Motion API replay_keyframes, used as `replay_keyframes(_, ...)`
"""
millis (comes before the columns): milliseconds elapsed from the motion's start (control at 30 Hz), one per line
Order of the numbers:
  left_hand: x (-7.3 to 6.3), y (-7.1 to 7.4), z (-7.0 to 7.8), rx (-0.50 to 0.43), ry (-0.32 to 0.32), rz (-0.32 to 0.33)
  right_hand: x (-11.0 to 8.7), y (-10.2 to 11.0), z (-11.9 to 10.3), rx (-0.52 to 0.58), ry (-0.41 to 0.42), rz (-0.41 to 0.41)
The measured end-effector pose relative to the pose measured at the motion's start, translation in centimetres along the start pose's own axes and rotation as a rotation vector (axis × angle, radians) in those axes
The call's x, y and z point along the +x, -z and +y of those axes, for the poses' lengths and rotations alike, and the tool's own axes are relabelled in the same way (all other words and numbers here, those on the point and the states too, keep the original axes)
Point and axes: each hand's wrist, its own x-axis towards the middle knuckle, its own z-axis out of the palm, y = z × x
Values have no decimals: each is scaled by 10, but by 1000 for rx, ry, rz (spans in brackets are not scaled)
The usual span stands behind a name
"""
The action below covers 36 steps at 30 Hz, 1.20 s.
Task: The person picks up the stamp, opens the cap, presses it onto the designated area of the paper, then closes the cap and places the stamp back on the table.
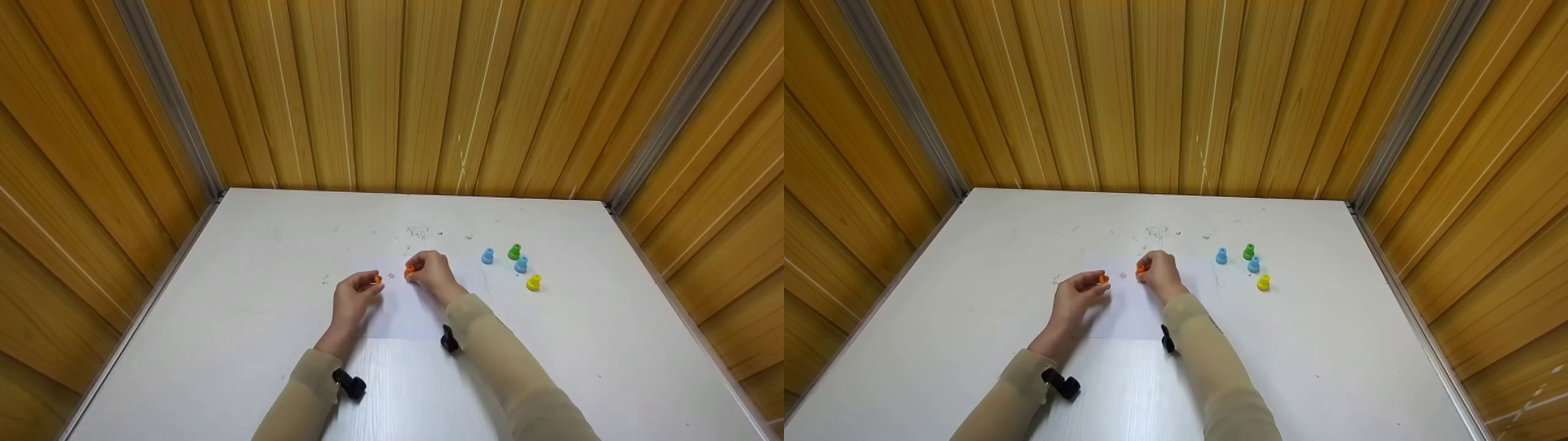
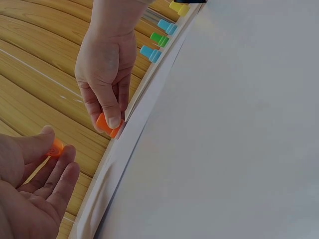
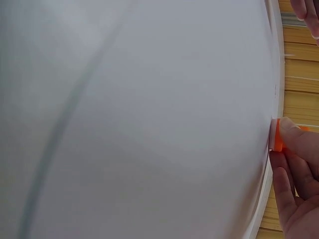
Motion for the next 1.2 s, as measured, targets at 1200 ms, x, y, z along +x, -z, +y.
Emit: replay_keyframes(1200,-10,-11,9,-108,-40,-129,-53,17,-5,803,-11,135)
